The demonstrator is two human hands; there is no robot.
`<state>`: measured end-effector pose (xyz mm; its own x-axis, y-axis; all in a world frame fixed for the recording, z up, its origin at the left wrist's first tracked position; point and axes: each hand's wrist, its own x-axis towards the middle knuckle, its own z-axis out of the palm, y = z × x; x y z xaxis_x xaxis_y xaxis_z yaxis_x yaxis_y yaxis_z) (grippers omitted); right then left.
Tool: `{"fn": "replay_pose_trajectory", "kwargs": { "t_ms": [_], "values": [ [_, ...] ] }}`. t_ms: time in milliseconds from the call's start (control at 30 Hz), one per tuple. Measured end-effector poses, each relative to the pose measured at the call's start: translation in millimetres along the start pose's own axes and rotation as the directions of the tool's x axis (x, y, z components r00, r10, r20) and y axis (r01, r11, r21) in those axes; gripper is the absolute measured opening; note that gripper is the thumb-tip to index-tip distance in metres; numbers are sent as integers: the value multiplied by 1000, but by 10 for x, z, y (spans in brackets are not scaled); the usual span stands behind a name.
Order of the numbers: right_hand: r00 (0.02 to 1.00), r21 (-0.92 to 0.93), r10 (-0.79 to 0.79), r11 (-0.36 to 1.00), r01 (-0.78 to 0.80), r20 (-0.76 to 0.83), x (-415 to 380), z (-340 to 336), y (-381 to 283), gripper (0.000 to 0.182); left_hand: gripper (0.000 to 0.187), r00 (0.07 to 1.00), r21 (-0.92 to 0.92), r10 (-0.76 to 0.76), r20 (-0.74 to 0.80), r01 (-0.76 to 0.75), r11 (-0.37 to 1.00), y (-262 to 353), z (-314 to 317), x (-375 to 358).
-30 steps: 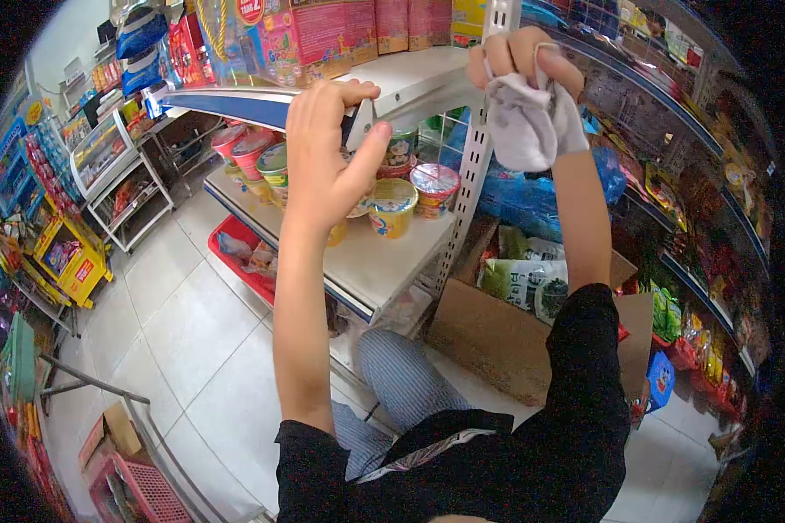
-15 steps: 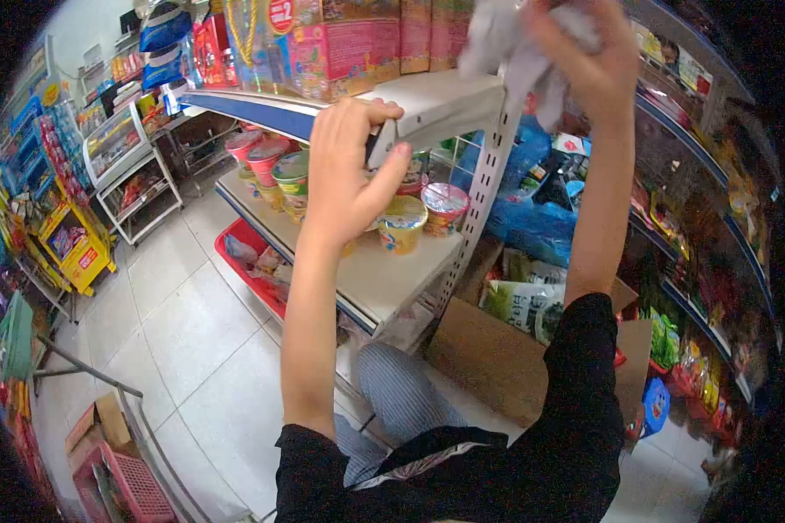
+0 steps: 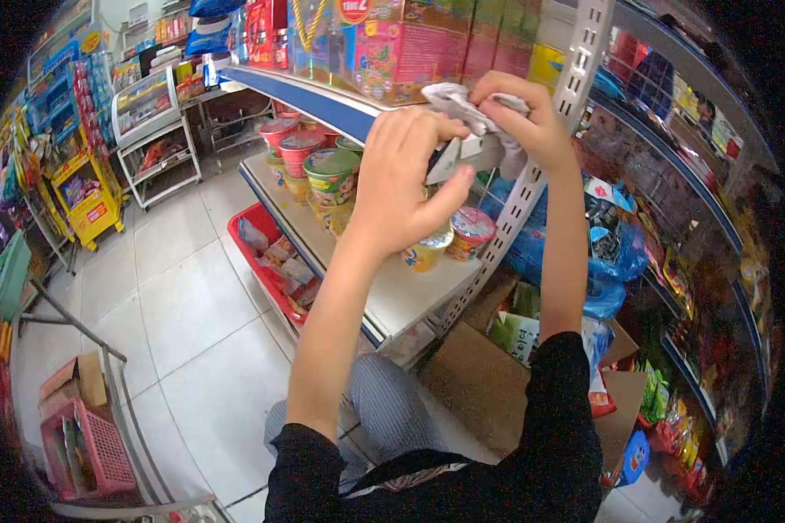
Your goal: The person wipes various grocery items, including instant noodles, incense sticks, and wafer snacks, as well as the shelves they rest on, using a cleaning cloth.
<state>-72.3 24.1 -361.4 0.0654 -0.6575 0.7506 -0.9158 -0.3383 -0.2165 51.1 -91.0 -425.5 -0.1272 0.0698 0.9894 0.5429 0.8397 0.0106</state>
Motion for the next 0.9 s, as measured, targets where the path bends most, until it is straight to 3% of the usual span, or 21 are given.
{"fn": "replay_pose_trajectory", "kwargs": {
  "t_ms": [67, 167, 267, 400, 600, 700, 900],
  "values": [
    [1000, 34, -3, 999, 3, -7, -8, 28, -3, 14, 25, 1000, 10, 3, -23, -3, 1000, -10, 12, 4],
    [975, 20, 47, 999, -43, -216, -33, 159, -98, 11, 24, 999, -21, 1, -53, -2, 1000, -11, 23, 5],
    [948, -13, 84, 996, -93, -308, -67, 249, -147, 12, 26, 999, 22, 49, -18, -49, 999, -73, 18, -19],
    [911, -34, 100, 992, -124, -400, -63, 316, -198, 13, 26, 994, 18, 68, -89, -67, 998, -85, 70, -29],
    [880, -45, 41, 996, -71, -473, -61, 403, -191, 13, 27, 983, 8, 72, -171, -71, 997, -103, 101, -35],
    [857, -107, 4, 992, -69, -515, -74, 425, -182, 14, 25, 955, -7, 79, -286, -85, 996, -107, 168, -46],
    [841, -94, 13, 993, -76, -541, -81, 444, -174, 15, 24, 956, -12, 78, -284, -84, 996, -118, 170, -45]
  ]
}}
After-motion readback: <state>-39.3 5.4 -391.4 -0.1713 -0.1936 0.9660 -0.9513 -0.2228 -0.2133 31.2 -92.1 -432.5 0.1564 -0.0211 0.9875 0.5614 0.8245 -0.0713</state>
